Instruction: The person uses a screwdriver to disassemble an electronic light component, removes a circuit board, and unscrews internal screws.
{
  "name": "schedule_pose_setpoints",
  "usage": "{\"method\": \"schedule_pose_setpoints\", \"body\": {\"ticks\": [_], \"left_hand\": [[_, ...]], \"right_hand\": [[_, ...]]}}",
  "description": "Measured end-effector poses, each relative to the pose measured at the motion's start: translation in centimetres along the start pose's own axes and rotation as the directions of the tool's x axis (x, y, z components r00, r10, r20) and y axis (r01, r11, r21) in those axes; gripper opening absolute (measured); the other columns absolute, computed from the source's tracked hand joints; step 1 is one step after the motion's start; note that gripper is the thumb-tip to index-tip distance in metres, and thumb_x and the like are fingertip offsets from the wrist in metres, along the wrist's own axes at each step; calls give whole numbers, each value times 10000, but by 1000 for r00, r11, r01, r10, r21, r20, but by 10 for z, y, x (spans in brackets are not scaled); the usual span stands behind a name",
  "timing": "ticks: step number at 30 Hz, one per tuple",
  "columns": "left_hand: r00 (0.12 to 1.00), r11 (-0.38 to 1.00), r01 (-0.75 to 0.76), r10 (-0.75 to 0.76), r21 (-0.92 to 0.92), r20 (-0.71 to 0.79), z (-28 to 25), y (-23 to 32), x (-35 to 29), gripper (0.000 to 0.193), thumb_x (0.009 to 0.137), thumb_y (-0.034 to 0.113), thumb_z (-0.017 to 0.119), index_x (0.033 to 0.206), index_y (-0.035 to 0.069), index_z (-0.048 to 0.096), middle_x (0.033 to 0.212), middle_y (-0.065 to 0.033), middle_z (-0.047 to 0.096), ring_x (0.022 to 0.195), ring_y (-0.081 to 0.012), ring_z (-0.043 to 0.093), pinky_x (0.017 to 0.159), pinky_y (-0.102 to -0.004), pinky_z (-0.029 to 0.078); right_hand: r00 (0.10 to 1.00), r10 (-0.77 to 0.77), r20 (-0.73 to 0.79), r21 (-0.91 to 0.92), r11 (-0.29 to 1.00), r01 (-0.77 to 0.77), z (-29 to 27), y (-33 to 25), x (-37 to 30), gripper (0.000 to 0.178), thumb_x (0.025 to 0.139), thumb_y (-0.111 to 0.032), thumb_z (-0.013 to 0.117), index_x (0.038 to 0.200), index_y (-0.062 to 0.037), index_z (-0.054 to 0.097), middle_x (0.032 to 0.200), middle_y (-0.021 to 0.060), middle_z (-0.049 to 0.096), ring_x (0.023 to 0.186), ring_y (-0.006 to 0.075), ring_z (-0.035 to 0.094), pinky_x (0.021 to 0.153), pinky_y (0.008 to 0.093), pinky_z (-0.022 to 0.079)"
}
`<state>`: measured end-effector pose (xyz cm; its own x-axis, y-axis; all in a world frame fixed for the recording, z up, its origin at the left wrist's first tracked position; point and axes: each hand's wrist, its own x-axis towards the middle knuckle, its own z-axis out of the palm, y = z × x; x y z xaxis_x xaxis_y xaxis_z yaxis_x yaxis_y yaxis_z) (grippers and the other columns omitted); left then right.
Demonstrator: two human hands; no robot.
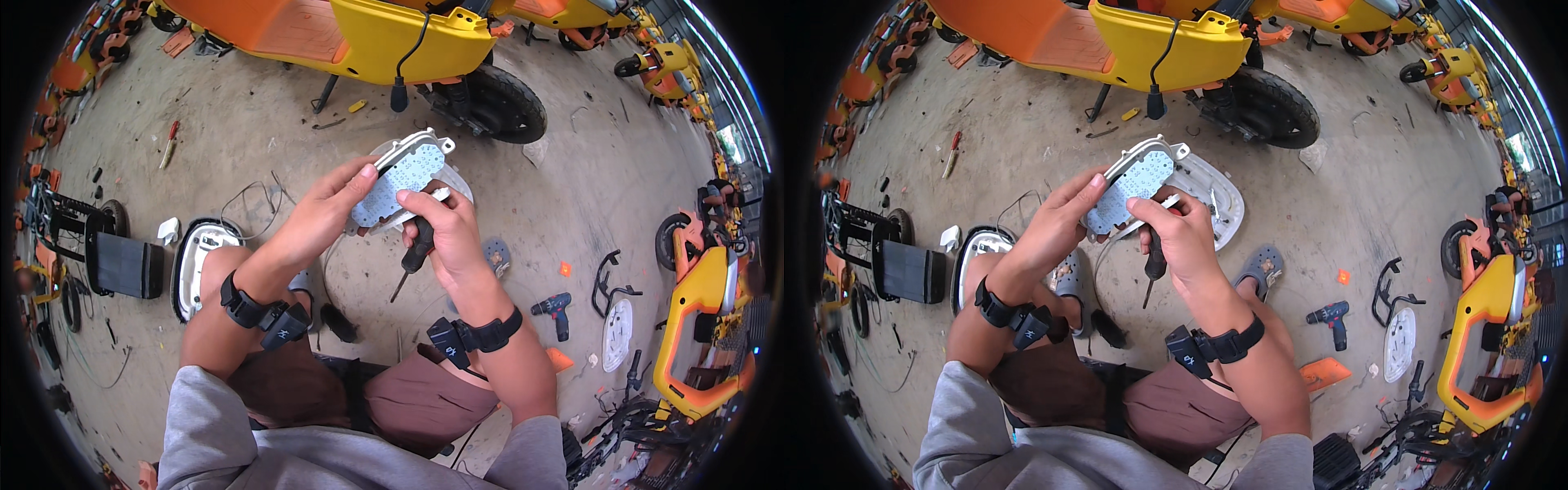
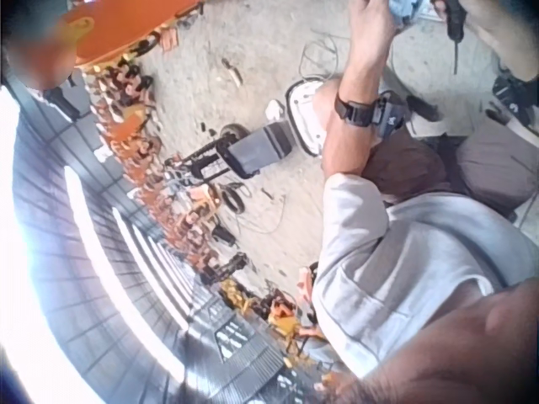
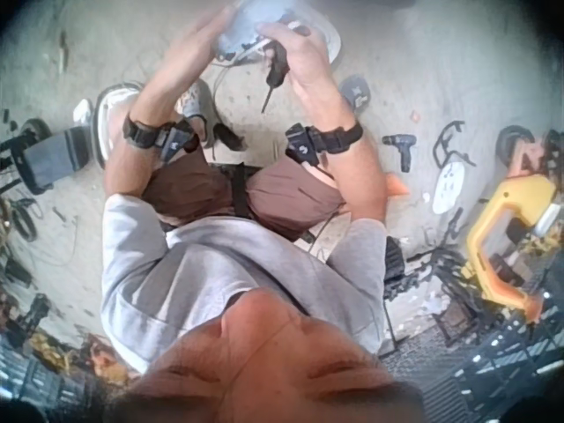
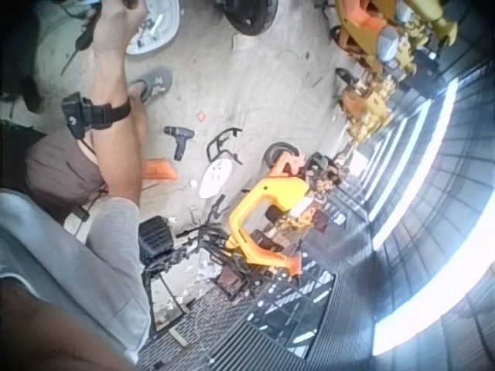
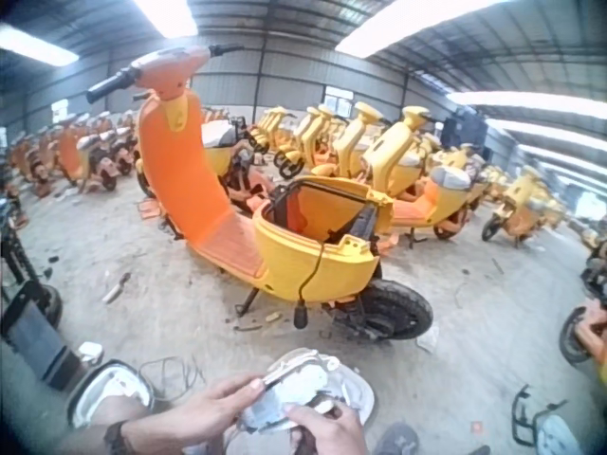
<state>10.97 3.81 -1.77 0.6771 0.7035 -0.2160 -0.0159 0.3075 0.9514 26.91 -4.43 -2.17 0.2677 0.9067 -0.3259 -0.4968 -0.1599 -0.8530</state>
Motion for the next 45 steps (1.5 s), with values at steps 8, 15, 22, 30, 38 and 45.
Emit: {"method": "schedule_pose_setpoints", "body": {"ticks": [8, 15, 22, 30, 38, 45], "left_hand": [[998, 998, -60, 60, -22, -18, -9, 11, 0, 408, 1038, 262, 500, 1420, 124, 463, 1143, -33, 619, 868, -114, 622, 707, -299, 496], [572, 389, -512, 819, 765, -34, -9, -4, -4, 380, 863, -7, 694, 1226, 43, 593, 919, -60, 650, 811, -141, 607, 726, -277, 480], [947, 811, -232, 315, 538, -66, -3, 3, -19, 277, 905, 144, 703, 1088, -57, 650, 790, -80, 687, 583, -56, 568, 494, -230, 436], [995, 946, -48, 74, 320, -69, -18, 14, -15, 385, 874, 121, 726, 1174, -79, 589, 835, -118, 708, 572, -85, 582, 438, -241, 448], [983, 947, -110, 150, 302, -111, -23, 5, -12, 381, 874, 74, 731, 1179, -81, 564, 844, -129, 710, 654, -80, 607, 500, -225, 483], [996, 957, -59, 75, 283, -47, -8, 3, -10, 398, 895, 96, 711, 1230, -83, 591, 834, -102, 710, 628, -74, 593, 511, -228, 482]], "right_hand": [[984, -87, 156, 71, 995, 76, -2, -7, -2, 114, 809, -85, 742, 859, -42, 649, 728, 19, 616, 559, 82, 558, 497, 239, 462], [992, -48, 113, 57, 997, 42, -10, -3, 3, 143, 814, -113, 751, 867, -35, 643, 748, 30, 623, 564, 86, 564, 507, 241, 471], [988, -64, 142, -120, 990, 81, -15, 1, 1, 123, 828, -115, 743, 819, -40, 646, 724, 18, 622, 550, 78, 554, 505, 230, 457], [995, -46, 89, -235, 970, 66, 3, 0, 5, 258, 833, -143, 766, 998, 26, 664, 773, 38, 641, 627, 106, 620, 504, 219, 458], [979, -13, 204, -47, 999, 23, -27, -35, -4, 452, 876, -87, 668, 1276, 83, 544, 959, 146, 642, 790, 225, 673, 501, 237, 508], [985, -30, 170, -128, 990, 53, -24, -20, -5, 309, 884, -253, 752, 1017, 10, 657, 804, 50, 673, 596, 86, 597, 503, 210, 463]]}}
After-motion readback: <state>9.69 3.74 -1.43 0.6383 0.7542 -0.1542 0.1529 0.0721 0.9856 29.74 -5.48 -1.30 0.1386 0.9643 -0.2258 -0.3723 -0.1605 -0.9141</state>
